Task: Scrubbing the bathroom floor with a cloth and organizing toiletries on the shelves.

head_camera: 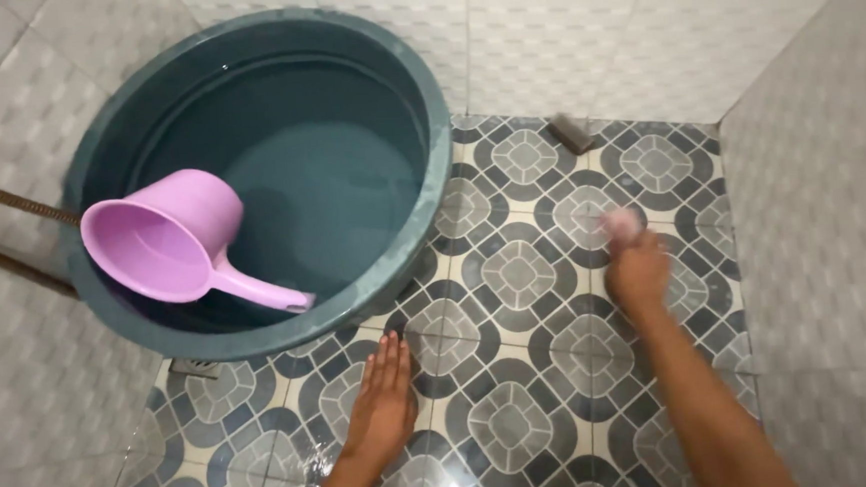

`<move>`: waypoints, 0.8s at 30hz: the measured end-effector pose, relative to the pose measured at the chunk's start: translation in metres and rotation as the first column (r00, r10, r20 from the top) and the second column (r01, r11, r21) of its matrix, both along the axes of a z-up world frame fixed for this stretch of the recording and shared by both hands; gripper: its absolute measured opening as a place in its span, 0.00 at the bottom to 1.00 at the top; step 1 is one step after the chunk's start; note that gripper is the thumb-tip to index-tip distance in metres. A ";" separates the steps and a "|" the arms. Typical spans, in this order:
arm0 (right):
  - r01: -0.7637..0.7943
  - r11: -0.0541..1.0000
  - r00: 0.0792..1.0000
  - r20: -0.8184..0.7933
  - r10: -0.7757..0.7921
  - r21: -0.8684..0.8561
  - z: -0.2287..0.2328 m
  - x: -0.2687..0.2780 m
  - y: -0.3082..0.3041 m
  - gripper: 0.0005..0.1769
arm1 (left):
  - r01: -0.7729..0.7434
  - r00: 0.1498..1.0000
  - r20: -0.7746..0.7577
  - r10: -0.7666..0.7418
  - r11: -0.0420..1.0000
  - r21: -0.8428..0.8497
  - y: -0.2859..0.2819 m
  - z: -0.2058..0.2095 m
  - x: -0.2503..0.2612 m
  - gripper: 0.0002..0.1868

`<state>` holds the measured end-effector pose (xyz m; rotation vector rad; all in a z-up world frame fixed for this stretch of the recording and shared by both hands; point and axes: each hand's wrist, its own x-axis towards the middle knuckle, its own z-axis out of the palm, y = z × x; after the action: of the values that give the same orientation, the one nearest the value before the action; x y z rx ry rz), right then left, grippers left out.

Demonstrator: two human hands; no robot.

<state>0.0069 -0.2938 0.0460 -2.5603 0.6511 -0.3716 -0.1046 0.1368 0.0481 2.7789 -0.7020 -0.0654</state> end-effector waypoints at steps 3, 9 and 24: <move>-0.164 0.881 0.974 0.065 0.215 -0.443 -0.055 0.016 0.002 0.20 | 0.025 1.000 0.020 -0.023 0.998 -0.061 0.001 -0.002 0.001 0.42; -0.678 0.578 0.653 0.011 0.757 0.453 -0.032 -0.085 0.251 0.19 | -0.016 0.997 0.076 0.008 0.995 0.097 -0.020 0.007 0.024 0.43; -0.299 0.940 0.937 0.134 0.322 -0.166 -0.018 0.020 0.060 0.16 | 0.011 1.000 0.016 -0.014 0.984 0.177 0.005 -0.010 0.014 0.42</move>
<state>0.0269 -0.2336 0.0280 -2.6763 0.1591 -0.5224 -0.0901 0.1415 0.0383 2.9472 -0.7512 -0.1123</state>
